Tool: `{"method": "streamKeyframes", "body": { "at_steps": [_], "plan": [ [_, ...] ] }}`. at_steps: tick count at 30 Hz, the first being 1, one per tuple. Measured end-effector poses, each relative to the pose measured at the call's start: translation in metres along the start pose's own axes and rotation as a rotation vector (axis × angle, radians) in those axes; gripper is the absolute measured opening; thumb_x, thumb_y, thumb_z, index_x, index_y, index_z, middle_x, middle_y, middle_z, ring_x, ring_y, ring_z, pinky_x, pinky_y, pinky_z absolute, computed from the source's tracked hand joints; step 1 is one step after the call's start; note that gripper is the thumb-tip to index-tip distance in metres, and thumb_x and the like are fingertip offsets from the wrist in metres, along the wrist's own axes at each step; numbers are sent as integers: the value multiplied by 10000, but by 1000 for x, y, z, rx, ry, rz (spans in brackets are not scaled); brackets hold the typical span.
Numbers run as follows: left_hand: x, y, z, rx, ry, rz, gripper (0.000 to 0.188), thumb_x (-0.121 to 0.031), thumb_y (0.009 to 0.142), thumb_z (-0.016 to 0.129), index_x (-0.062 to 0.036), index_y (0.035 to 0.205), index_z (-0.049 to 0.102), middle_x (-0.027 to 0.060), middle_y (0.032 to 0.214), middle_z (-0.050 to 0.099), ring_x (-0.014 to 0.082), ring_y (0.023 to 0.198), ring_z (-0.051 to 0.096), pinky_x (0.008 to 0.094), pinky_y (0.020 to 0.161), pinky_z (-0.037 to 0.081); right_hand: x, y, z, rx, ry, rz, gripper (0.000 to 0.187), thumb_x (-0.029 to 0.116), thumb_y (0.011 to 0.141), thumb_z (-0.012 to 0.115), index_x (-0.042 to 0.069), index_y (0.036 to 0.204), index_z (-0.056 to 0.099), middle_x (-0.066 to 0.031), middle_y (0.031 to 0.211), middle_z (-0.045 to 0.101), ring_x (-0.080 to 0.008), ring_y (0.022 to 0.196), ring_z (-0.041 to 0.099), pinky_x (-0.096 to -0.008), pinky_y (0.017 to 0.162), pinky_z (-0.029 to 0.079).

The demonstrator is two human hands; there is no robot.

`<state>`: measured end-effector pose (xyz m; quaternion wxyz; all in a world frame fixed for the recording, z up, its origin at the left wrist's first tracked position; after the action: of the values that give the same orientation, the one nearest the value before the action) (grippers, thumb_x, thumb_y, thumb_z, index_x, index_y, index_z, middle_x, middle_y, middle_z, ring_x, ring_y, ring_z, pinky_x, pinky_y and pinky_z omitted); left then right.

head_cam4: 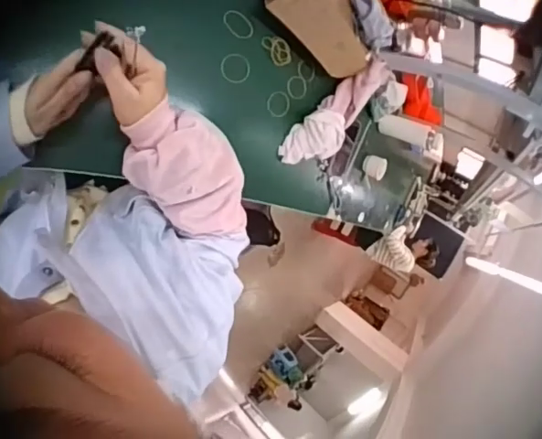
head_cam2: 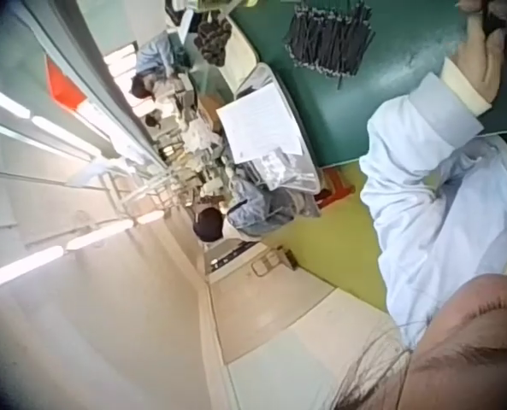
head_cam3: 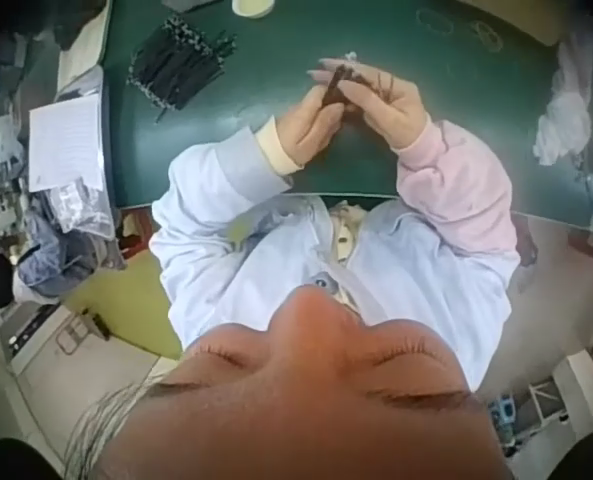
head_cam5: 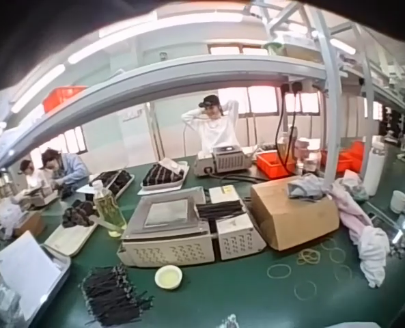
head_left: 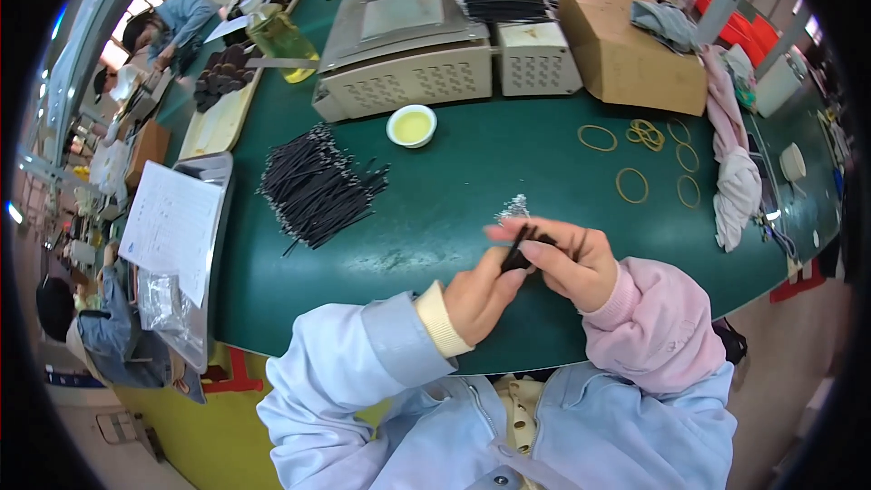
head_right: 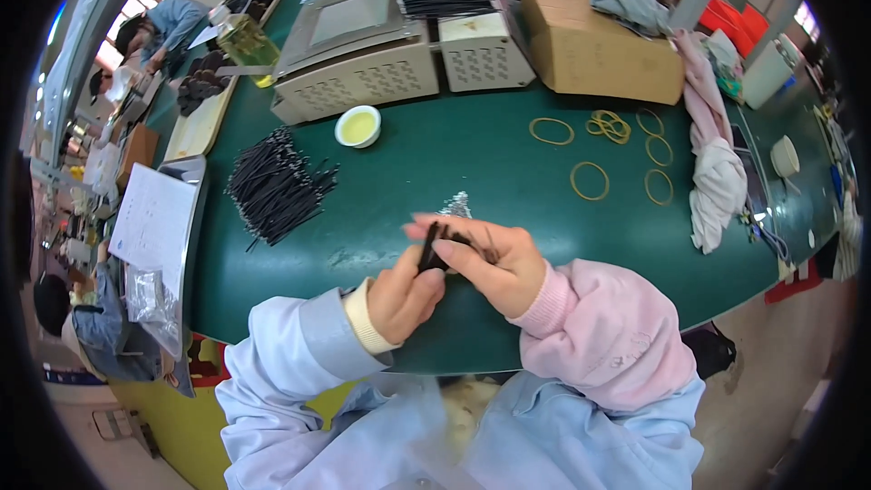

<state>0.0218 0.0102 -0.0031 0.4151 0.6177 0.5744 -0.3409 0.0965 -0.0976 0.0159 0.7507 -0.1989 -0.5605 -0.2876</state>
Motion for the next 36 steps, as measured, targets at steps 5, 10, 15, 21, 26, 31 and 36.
{"method": "streamKeyframes", "body": {
  "at_steps": [5,10,15,21,26,31,36],
  "plan": [
    [1,-3,13,280,-691,-278,303,-210,965,295,-13,1196,291,61,682,449,179,501,531,279,511,456,3,0,-7,33,-255,-173,346,-46,862,481,9,1201,520,-101,983,653,-69,772,601,-192,692,483],
    [-1,-1,14,255,-668,-225,310,-202,967,286,-6,1207,266,75,714,463,180,557,545,269,568,464,7,-2,-5,54,-230,-128,352,-58,857,484,9,1201,521,-104,979,657,-68,777,606,-192,665,484],
    [4,-3,13,215,-695,-227,290,-194,967,283,-10,1191,281,79,725,473,170,566,546,258,554,459,8,-3,-5,139,-447,-200,355,-43,846,509,14,1195,530,-94,925,669,-72,764,610,-191,674,481],
    [1,3,8,227,-656,-184,248,-178,968,288,-20,1158,308,89,776,519,136,561,531,242,544,451,2,-3,-4,148,-548,-317,348,1,824,545,4,1172,545,-126,998,595,-75,669,545,-199,596,426],
    [4,0,3,21,-757,-129,198,-122,944,369,-18,1110,401,91,786,549,149,555,526,243,519,438,20,-13,2,112,-542,-248,353,5,814,546,-8,1166,540,-139,1003,514,-118,644,494,-222,551,385],
    [-24,2,-24,55,660,661,157,-72,874,455,-25,1016,503,89,746,538,196,547,522,258,494,426,13,-17,-42,113,-1070,-366,315,27,783,592,5,1096,568,-123,881,518,-237,690,546,-283,607,463],
    [-7,-3,-16,179,663,440,205,-22,744,570,-25,948,551,95,704,559,248,561,552,307,501,449,3,-22,-58,215,-1237,-606,257,-6,714,635,-21,967,595,-113,837,521,-231,654,522,-293,569,445]
  ]
}}
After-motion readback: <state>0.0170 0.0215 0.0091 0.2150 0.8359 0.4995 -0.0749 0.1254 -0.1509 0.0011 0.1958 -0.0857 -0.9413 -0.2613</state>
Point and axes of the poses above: each hand's wrist, its own y-axis towards the middle knuckle, its own z-axis out of the palm, x = y × z, the point moved 4 cm from there along y, towards the middle knuckle
